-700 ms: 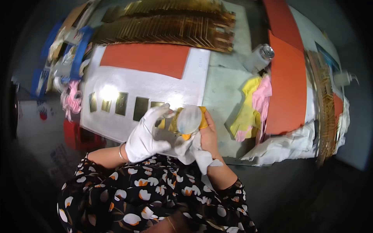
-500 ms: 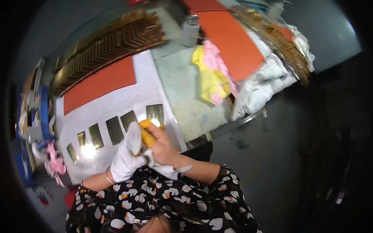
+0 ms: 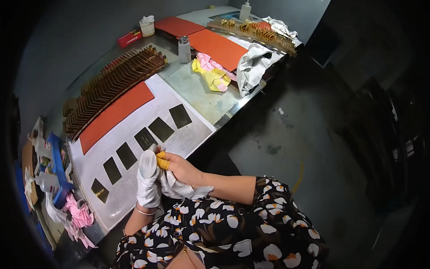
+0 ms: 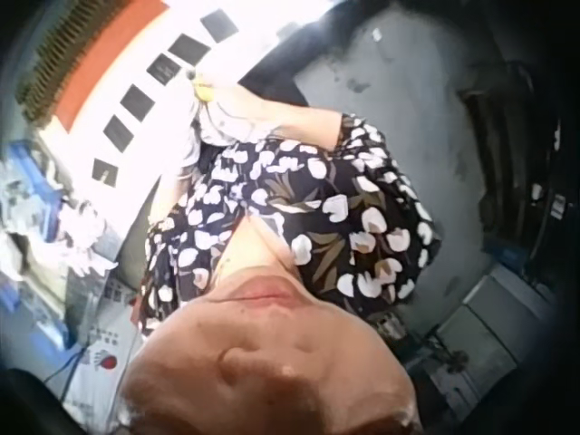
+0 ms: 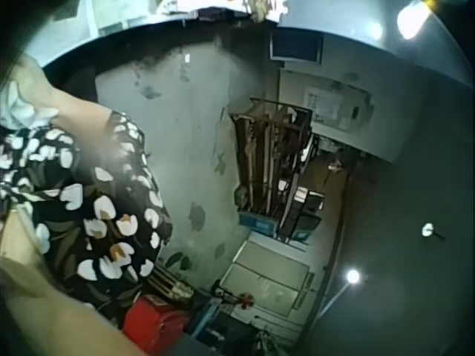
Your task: The person cleans several rectangular metal plates on a workbench. They apply liquid from a bottle onto a cloth and wipe each plate individually, then stack the cleaned plates on a pile to the side. The process is repeated for multiple plates throughout the clip.
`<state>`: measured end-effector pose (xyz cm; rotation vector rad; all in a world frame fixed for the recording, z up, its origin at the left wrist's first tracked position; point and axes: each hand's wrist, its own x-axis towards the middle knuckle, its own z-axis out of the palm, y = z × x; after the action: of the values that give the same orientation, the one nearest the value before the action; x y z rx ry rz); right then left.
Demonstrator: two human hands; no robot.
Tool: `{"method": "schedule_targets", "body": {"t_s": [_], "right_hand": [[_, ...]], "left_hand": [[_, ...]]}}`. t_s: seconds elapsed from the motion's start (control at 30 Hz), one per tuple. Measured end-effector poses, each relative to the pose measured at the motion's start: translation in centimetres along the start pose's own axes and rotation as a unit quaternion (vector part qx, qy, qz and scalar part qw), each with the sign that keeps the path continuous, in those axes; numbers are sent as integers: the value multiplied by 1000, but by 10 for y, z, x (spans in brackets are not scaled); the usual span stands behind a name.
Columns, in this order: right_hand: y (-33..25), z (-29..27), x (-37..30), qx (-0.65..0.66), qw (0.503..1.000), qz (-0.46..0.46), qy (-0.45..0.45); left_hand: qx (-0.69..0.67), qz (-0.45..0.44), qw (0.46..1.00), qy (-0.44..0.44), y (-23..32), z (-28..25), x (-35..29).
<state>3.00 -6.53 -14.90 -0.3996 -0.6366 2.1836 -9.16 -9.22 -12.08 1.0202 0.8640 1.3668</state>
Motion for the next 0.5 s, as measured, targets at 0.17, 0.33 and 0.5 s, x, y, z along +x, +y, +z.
{"method": "schedule_targets", "body": {"t_s": [0.17,0.33,0.5], "right_hand": [[-7,10,-16,-51,994,38,87],[-100,-36,-39,-681,683,-196,179],[-328,-206,-7,-660,330,-443,510]], "left_hand": [[-64,-67,996,7,-10,-8,0],[-172,-89,979,56,8,-23,0],[207,6,972,112,-24,-30,-11]]}}
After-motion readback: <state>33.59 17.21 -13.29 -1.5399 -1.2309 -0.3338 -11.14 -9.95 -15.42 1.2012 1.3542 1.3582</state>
